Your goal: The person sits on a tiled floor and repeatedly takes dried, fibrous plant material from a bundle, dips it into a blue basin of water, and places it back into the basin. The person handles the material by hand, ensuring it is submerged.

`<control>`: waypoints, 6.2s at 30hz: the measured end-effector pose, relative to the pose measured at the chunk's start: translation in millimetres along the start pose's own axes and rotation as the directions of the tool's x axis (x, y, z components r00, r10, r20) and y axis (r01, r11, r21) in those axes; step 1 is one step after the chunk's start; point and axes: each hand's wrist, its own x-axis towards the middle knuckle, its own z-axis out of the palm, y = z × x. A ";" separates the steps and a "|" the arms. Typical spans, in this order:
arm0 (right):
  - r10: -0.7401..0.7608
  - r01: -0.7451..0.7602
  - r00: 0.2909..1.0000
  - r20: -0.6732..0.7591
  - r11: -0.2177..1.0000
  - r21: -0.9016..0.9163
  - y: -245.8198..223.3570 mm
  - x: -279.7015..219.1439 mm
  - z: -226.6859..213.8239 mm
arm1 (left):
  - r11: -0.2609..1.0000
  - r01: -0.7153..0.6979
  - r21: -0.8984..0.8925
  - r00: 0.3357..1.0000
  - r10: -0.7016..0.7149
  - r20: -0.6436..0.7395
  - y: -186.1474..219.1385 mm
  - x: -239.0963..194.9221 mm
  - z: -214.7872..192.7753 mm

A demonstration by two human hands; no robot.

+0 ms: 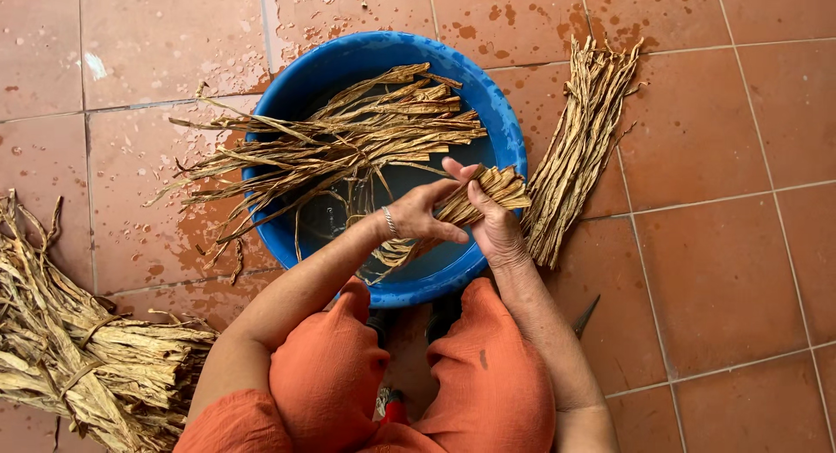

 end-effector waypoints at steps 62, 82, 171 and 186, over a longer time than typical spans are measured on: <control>0.047 0.180 0.975 0.216 -0.739 -0.649 -62.4 8.9 -100.0 | 0.655 0.430 0.621 0.894 -0.214 -0.394 -118.9 -60.7 -6.4; -0.059 0.133 0.976 0.209 -0.600 -0.789 28.7 73.3 -115.4 | 0.562 0.603 0.565 0.784 -0.287 -0.551 -106.9 -80.7 -54.4; 0.104 0.235 0.962 0.254 -0.793 -0.562 -179.1 -1.3 -11.6 | 0.733 0.323 0.599 0.872 0.015 -0.490 -219.3 -62.8 -24.4; -0.049 0.036 0.995 0.090 -0.657 -0.753 -198.3 -48.7 -60.9 | 0.527 0.490 0.694 0.861 -0.167 -0.481 -118.5 -48.7 -50.3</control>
